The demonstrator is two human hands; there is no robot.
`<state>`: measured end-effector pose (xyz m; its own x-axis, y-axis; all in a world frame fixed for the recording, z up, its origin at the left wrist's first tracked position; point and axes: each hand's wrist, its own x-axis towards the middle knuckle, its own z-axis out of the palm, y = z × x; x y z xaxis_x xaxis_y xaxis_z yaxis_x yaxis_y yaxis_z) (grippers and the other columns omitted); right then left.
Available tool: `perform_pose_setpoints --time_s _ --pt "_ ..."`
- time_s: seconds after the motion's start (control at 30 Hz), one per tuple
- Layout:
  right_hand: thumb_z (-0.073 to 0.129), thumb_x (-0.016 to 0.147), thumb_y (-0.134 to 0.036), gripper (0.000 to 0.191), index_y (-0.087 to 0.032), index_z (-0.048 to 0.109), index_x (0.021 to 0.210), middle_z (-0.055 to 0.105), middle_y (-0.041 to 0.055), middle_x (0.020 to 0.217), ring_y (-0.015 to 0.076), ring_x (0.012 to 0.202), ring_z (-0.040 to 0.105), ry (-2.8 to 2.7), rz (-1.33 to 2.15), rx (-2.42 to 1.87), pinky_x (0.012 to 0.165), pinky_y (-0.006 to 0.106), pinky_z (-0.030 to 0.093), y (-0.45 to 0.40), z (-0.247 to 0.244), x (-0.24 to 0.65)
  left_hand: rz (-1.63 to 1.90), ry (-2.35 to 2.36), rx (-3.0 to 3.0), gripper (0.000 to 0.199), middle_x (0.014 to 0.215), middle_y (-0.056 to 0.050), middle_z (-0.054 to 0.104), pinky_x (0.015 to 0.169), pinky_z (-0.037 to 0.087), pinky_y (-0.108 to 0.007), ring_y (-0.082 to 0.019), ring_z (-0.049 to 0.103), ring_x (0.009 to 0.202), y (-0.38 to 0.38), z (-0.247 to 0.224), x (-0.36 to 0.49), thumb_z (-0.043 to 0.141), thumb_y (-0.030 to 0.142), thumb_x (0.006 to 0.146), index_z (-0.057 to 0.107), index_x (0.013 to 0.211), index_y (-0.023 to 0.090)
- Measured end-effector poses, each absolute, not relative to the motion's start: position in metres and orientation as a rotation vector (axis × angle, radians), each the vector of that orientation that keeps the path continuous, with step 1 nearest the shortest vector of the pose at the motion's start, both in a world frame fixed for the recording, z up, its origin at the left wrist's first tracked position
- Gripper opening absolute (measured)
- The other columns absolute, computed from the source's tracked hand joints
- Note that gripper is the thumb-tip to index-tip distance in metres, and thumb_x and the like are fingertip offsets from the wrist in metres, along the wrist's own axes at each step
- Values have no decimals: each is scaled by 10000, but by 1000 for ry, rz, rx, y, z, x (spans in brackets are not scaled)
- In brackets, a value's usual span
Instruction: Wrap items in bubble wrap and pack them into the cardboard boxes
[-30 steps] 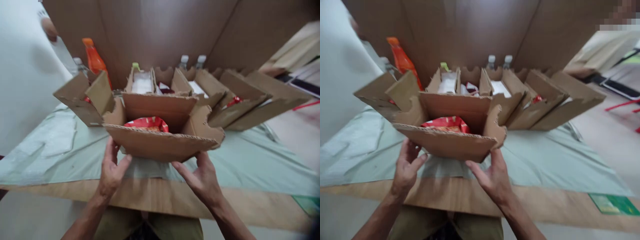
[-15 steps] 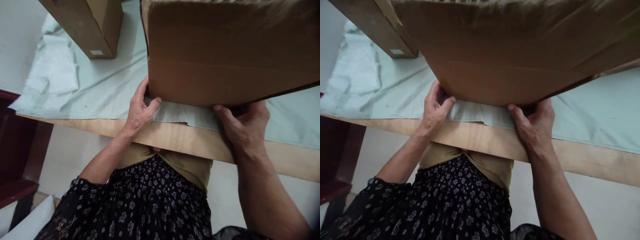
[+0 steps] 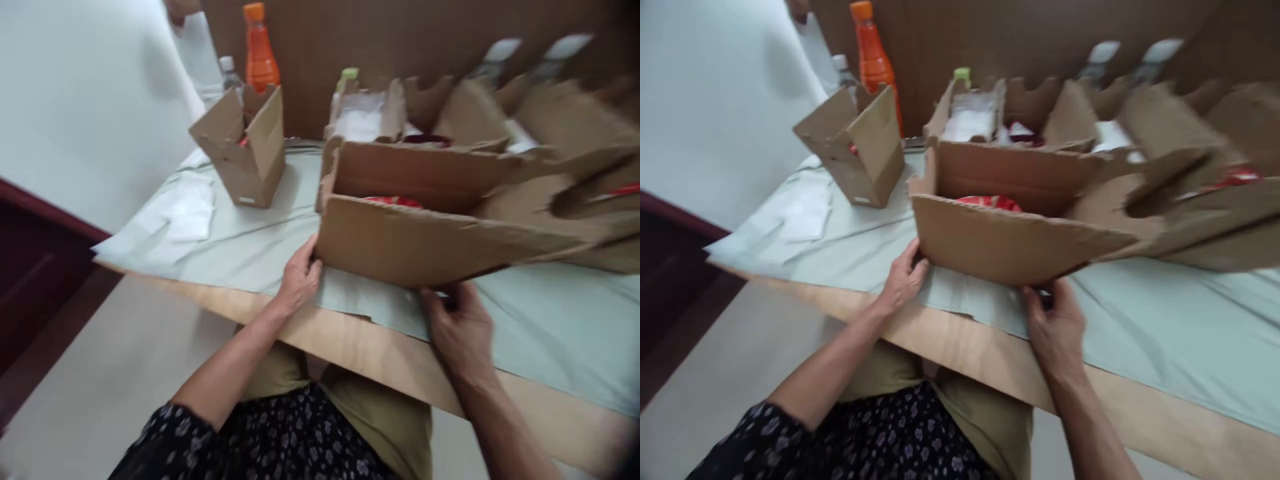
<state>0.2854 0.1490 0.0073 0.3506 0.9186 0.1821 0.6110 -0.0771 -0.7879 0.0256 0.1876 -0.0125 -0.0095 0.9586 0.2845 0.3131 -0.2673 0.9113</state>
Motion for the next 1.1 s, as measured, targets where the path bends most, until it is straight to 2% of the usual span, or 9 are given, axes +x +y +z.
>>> perform_pose_setpoints --time_s 0.07,0.17,0.33,0.43,0.6,0.77,0.83,0.97,1.1 --pt "591 710 -503 325 -256 573 920 714 90 904 272 732 645 -1373 413 -1862 735 443 489 149 8 285 1299 1324 1688 620 1531 -102 606 1254 411 -493 -261 554 1436 186 -15 21 527 153 878 541 1495 204" --pt "593 685 -507 287 -294 573 875 722 100 876 337 768 681 -1404 404 -1947 748 496 491 149 9 288 1355 1472 1791 573 1470 -136 644 1194 468 -520 -291 590 1382 173 -15 -2 583 213 895 564 1468 203" --pt "610 661 -530 280 -337 586 862 732 93 835 395 764 687 -1396 462 -1923 726 544 493 152 13 295 1399 2056 1905 305 1261 -110 724 1084 530 -517 -289 654 1220 149 3 -100 598 235 884 721 1163 238" --pt "608 653 -523 281 -323 558 844 698 94 811 384 765 677 -1384 455 -1958 727 528 487 152 15 293 1333 2227 1847 251 1165 -163 714 1112 456 -609 -357 628 1198 154 19 -165 602 240 842 725 1054 189" --pt "577 645 -490 316 -273 557 874 676 109 862 307 766 647 -1382 386 -1992 782 484 468 151 12 283 1057 2394 1762 271 1210 -185 673 1162 358 -632 -413 535 1288 192 20 -214 723 257 751 709 1010 179" --pt "598 635 -495 312 -265 568 843 685 99 812 282 702 623 -1360 372 -1948 755 483 469 152 7 283 1054 2410 1682 33 938 -113 695 1066 452 -567 -340 628 1058 216 19 -224 654 179 755 658 779 202" --pt "610 640 -492 301 -267 591 840 705 100 818 295 708 638 -1358 364 -1930 756 494 478 154 4 287 1143 2409 1671 69 910 -87 699 1029 493 -503 -293 649 1010 211 29 -223 597 170 805 644 775 210" --pt "638 690 -444 305 -238 675 912 739 121 864 332 753 698 -1298 275 -1835 788 525 531 152 -2 292 1551 2215 1744 129 1104 -79 743 1058 517 -418 -235 682 1132 170 55 -195 548 233 951 675 940 210" --pt "637 852 -319 229 -223 741 1033 768 155 1060 376 1024 746 -1330 -31 -1527 892 552 573 121 8 275 1767 1770 1839 95 1201 -37 756 1082 531 -408 -215 695 1201 105 74 -146 597 278 1012 686 1003 244"
